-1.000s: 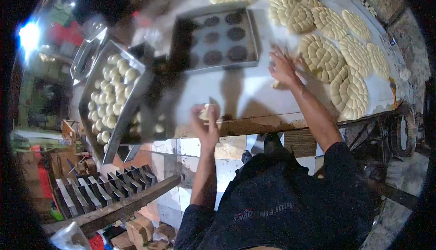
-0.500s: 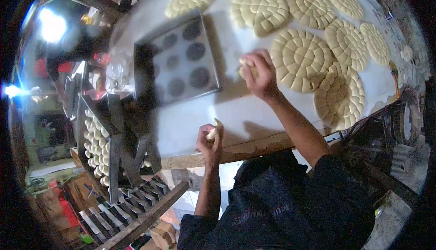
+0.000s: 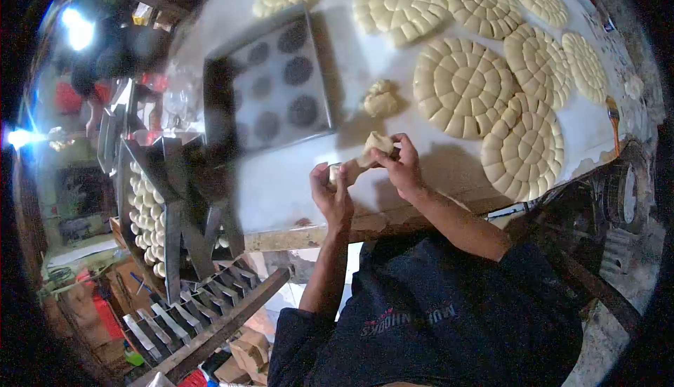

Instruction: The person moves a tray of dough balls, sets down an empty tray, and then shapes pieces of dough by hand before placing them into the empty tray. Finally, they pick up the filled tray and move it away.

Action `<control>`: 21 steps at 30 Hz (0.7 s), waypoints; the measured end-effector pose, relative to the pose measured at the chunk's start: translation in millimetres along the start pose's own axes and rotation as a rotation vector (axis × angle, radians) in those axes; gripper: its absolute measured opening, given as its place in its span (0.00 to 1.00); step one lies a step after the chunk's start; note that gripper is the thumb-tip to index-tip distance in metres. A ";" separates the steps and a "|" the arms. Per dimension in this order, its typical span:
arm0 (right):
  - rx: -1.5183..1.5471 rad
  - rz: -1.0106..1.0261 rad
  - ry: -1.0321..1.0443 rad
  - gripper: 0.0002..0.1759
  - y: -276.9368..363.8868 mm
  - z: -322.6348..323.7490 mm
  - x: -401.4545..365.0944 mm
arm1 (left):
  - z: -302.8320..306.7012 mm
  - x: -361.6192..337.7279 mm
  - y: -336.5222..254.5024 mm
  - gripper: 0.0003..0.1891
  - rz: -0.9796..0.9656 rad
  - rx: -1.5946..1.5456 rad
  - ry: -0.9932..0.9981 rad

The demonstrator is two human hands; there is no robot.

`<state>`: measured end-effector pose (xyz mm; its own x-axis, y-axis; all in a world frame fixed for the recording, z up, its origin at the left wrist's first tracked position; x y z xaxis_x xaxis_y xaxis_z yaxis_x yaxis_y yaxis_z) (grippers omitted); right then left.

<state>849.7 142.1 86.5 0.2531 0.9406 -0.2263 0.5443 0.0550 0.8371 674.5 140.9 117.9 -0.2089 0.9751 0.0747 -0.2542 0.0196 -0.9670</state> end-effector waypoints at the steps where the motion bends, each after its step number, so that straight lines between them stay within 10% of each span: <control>1: 0.138 -0.062 -0.094 0.24 0.3 7.7 -1.4 | 11.1 -1.3 18.0 0.14 -0.042 0.184 -0.075; 9: -0.155 0.300 -0.188 0.22 61.1 65.0 0.6 | 55.9 -4.6 44.0 0.13 0.089 -0.077 -0.358; 11: -0.356 0.296 -0.154 0.19 43.3 98.8 -19.1 | 69.6 -19.9 67.2 0.12 0.128 0.246 0.099; 13: -0.840 0.243 0.341 0.16 32.5 92.4 -33.4 | 95.4 -17.0 173.0 0.09 0.116 0.224 0.478; 16: -1.318 0.637 0.670 0.14 40.3 79.7 -35.0 | 74.7 22.6 123.4 0.19 0.149 0.353 0.461; 19: -1.313 0.714 0.571 0.17 48.7 41.3 4.2 | 22.0 56.1 37.8 0.21 -0.593 0.863 0.212; 21: -1.299 0.697 0.581 0.18 19.1 11.0 3.0 | -14.9 60.9 44.0 0.15 -0.473 0.825 0.172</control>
<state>869.6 142.3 96.3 -0.3429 0.8808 0.3266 -0.6470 -0.4735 0.5977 664.6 204.5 76.3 0.2097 0.9265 0.3123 -0.8736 0.3210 -0.3658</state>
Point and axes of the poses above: each hand's wrist, its own x-axis towards the middle knuckle, its own z-axis out of the back of the hand, y = z × x, the point moved 6 cm from there along x, towards the middle knuckle, and after that the axes turned 13 degrees about x, right-handed, at the moved point
